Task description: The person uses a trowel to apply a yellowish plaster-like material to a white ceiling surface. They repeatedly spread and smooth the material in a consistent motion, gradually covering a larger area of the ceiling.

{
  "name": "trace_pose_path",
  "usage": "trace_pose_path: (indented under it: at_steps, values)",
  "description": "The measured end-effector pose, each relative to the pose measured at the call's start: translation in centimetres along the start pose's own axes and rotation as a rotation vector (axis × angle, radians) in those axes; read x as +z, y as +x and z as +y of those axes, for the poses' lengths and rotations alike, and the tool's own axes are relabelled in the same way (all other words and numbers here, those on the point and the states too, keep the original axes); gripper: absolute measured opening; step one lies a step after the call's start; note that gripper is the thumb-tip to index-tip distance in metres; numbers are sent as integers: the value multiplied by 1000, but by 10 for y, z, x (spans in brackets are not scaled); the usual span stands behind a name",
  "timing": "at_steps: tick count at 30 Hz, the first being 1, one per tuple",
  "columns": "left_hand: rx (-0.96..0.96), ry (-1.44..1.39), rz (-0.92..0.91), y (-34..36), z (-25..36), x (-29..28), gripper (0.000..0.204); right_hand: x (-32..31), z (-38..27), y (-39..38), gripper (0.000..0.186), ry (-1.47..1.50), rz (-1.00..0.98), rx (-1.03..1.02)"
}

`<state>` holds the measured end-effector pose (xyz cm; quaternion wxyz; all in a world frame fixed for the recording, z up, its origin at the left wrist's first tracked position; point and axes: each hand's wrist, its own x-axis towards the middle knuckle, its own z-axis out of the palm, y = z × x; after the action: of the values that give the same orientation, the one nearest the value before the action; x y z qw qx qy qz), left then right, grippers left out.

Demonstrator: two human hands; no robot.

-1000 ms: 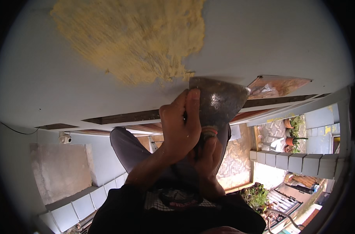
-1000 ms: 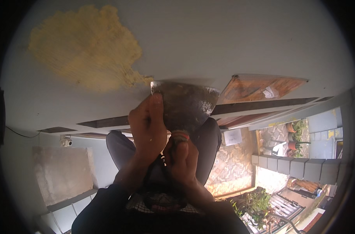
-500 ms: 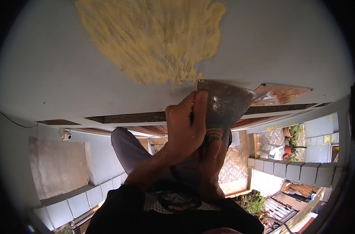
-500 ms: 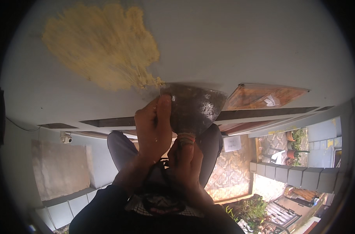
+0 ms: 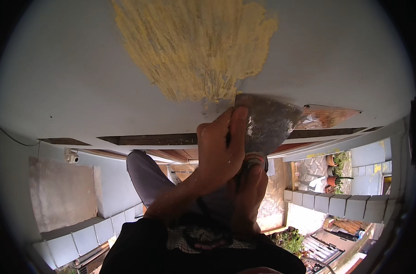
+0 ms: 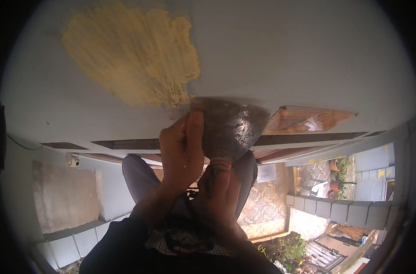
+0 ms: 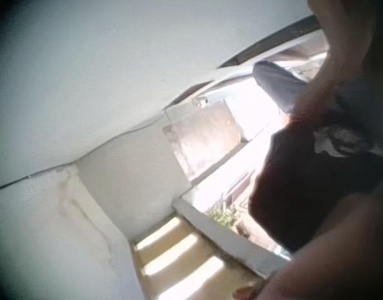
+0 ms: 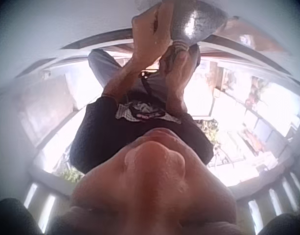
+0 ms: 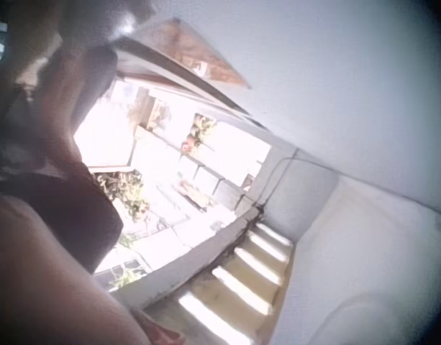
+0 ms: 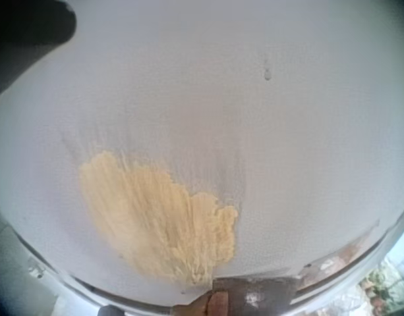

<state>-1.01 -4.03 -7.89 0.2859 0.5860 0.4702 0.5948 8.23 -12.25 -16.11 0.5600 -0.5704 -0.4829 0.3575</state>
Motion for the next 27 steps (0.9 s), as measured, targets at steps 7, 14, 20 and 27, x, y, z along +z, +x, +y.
trace_pose_path:
  at_steps: [7, 14, 20, 27]
  values:
    - [-19, -62, 13, 6, 11, -2, 29, -8, -31, 9, 32, 510, -68, 341]
    - [-40, -89, 11, 1, 3, -2, 33, 0, -33, 6, 41, 110, -47, 44]
    - [17, -41, 9, 5, 5, -2, 33, 3, -23, 18, 46, -266, 34, -290]
    - [0, -86, 19, 5, 10, 0, 32, -2, -42, 10, 22, 669, 41, 359]
